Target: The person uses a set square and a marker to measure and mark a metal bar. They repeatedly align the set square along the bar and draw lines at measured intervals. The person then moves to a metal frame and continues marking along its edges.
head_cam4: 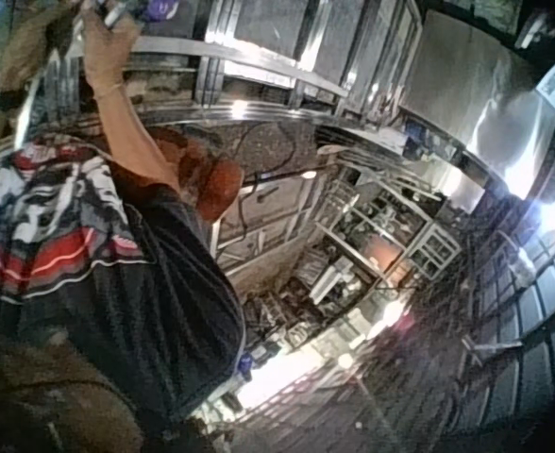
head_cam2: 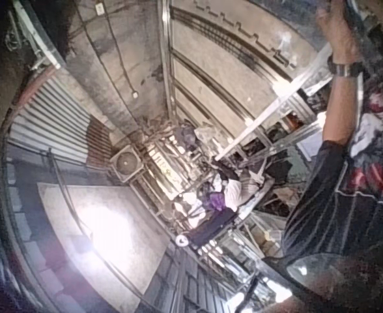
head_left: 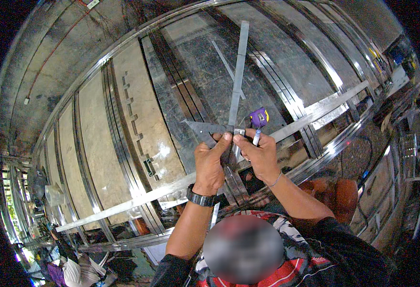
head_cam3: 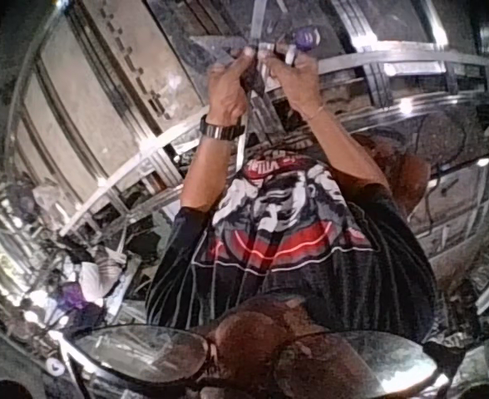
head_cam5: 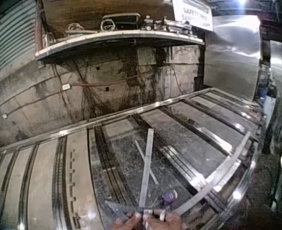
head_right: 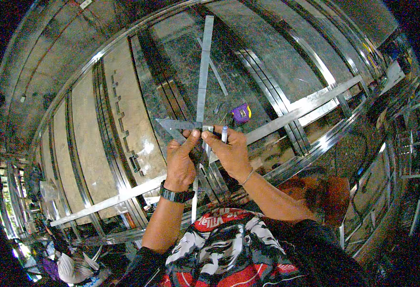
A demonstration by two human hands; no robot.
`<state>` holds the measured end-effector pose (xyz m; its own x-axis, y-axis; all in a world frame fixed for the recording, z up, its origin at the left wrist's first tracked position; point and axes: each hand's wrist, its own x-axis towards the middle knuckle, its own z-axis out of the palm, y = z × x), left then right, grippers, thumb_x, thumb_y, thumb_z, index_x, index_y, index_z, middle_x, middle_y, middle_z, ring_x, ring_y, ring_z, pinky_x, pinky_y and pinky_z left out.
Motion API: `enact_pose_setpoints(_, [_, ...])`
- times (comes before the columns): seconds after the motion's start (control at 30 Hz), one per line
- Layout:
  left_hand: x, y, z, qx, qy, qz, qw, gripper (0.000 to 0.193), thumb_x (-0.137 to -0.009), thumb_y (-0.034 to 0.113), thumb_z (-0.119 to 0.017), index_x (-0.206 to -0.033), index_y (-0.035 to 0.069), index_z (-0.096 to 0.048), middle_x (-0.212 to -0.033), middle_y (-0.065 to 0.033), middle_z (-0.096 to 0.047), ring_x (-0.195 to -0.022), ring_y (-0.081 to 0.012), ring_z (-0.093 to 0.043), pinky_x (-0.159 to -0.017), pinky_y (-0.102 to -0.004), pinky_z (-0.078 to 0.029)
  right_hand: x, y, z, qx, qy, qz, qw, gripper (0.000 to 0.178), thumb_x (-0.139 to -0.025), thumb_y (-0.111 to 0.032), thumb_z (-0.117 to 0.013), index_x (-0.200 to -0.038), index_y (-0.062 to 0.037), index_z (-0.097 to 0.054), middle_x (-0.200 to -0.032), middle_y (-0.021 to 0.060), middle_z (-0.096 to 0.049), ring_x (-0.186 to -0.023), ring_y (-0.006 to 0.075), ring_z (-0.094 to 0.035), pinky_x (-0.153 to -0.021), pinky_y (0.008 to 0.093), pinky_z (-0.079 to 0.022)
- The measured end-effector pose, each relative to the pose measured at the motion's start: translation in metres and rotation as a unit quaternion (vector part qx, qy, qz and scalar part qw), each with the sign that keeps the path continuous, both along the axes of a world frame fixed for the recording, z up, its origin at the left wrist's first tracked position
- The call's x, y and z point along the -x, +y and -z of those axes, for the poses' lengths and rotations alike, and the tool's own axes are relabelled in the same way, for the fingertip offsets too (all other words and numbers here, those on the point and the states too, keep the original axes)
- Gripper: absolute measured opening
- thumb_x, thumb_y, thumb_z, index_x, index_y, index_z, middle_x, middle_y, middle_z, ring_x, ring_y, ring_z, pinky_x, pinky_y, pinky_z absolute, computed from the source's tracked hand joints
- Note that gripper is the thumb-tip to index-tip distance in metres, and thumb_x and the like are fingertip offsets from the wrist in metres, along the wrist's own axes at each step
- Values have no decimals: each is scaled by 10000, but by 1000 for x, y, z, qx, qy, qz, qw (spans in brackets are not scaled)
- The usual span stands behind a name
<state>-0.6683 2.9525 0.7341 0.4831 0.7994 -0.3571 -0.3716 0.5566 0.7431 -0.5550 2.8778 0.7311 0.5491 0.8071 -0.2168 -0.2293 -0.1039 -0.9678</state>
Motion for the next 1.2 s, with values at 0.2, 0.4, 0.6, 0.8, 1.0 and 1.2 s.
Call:
enact_pose_setpoints(0.2, [2, 2, 9, -3, 10, 4, 1000, 131, -889, 111, -754, -899, 131, -624, -898, -5, -693, -799, -120, -643, -709, -269, -504, 1, -1, 2, -13, 30, 0, 999, 203, -914, -209, -743, -1013, -31, -747, -777, -63, -660, -633, 14, -493, -541, 212, -381])
enact_pose_setpoints(0.4, [1, 0, 8, 5, 5, 7, 1000, 120, -896, 104, -742, -900, 130, -625, -894, 5, -686, -796, -119, -638, -705, -267, -498, 0, -1, 1, -7, 3, -9, 1000, 214, -922, -225, -731, -1004, -27, -748, -762, -56, -656, -633, 25, -507, -542, 219, -393])
enact_pose_setpoints(0.6, [1, 1, 7, -3, -1, 10, 1000, 121, -890, 99, -746, -911, 125, -629, -893, 9, -676, -807, -119, -625, -721, -270, -488, -2, -1, 0, 11, -25, -19, 999, 221, -919, -229, -729, -986, -19, -752, -734, -48, -653, -621, 29, -508, -535, 228, -397])
enact_pose_setpoints(0.8, [1, 2, 8, -18, 17, 15, 1000, 97, -908, 111, -724, -931, 114, -629, -905, 4, -677, -818, -117, -622, -740, -275, -486, 0, 1, 1, -13, 9, -14, 1000, 215, -919, -182, -734, -1030, 2, -719, -673, -64, -547, -534, 17, -428, -468, 200, -300])
enact_pose_setpoints(1.0, [3, 4, 11, -25, 9, 14, 1000, 87, -915, 124, -716, -930, 106, -633, -910, 0, -682, -803, -119, -626, -738, -280, -491, 0, 1, 2, 10, -15, -22, 1000, 221, -922, -232, -729, -990, -23, -751, -727, -60, -641, -618, 23, -496, -530, 224, -384])
enact_pose_setpoints(1.2, [2, 3, 6, -19, 13, -1, 1000, 116, -893, 127, -747, -928, 117, -637, -904, 4, -688, -815, -118, -635, -728, -279, -493, 3, 4, -5, 4, -30, -10, 999, 219, -932, -233, -717, -983, -22, -747, -725, -68, -631, -622, 19, -472, -534, 222, -367])
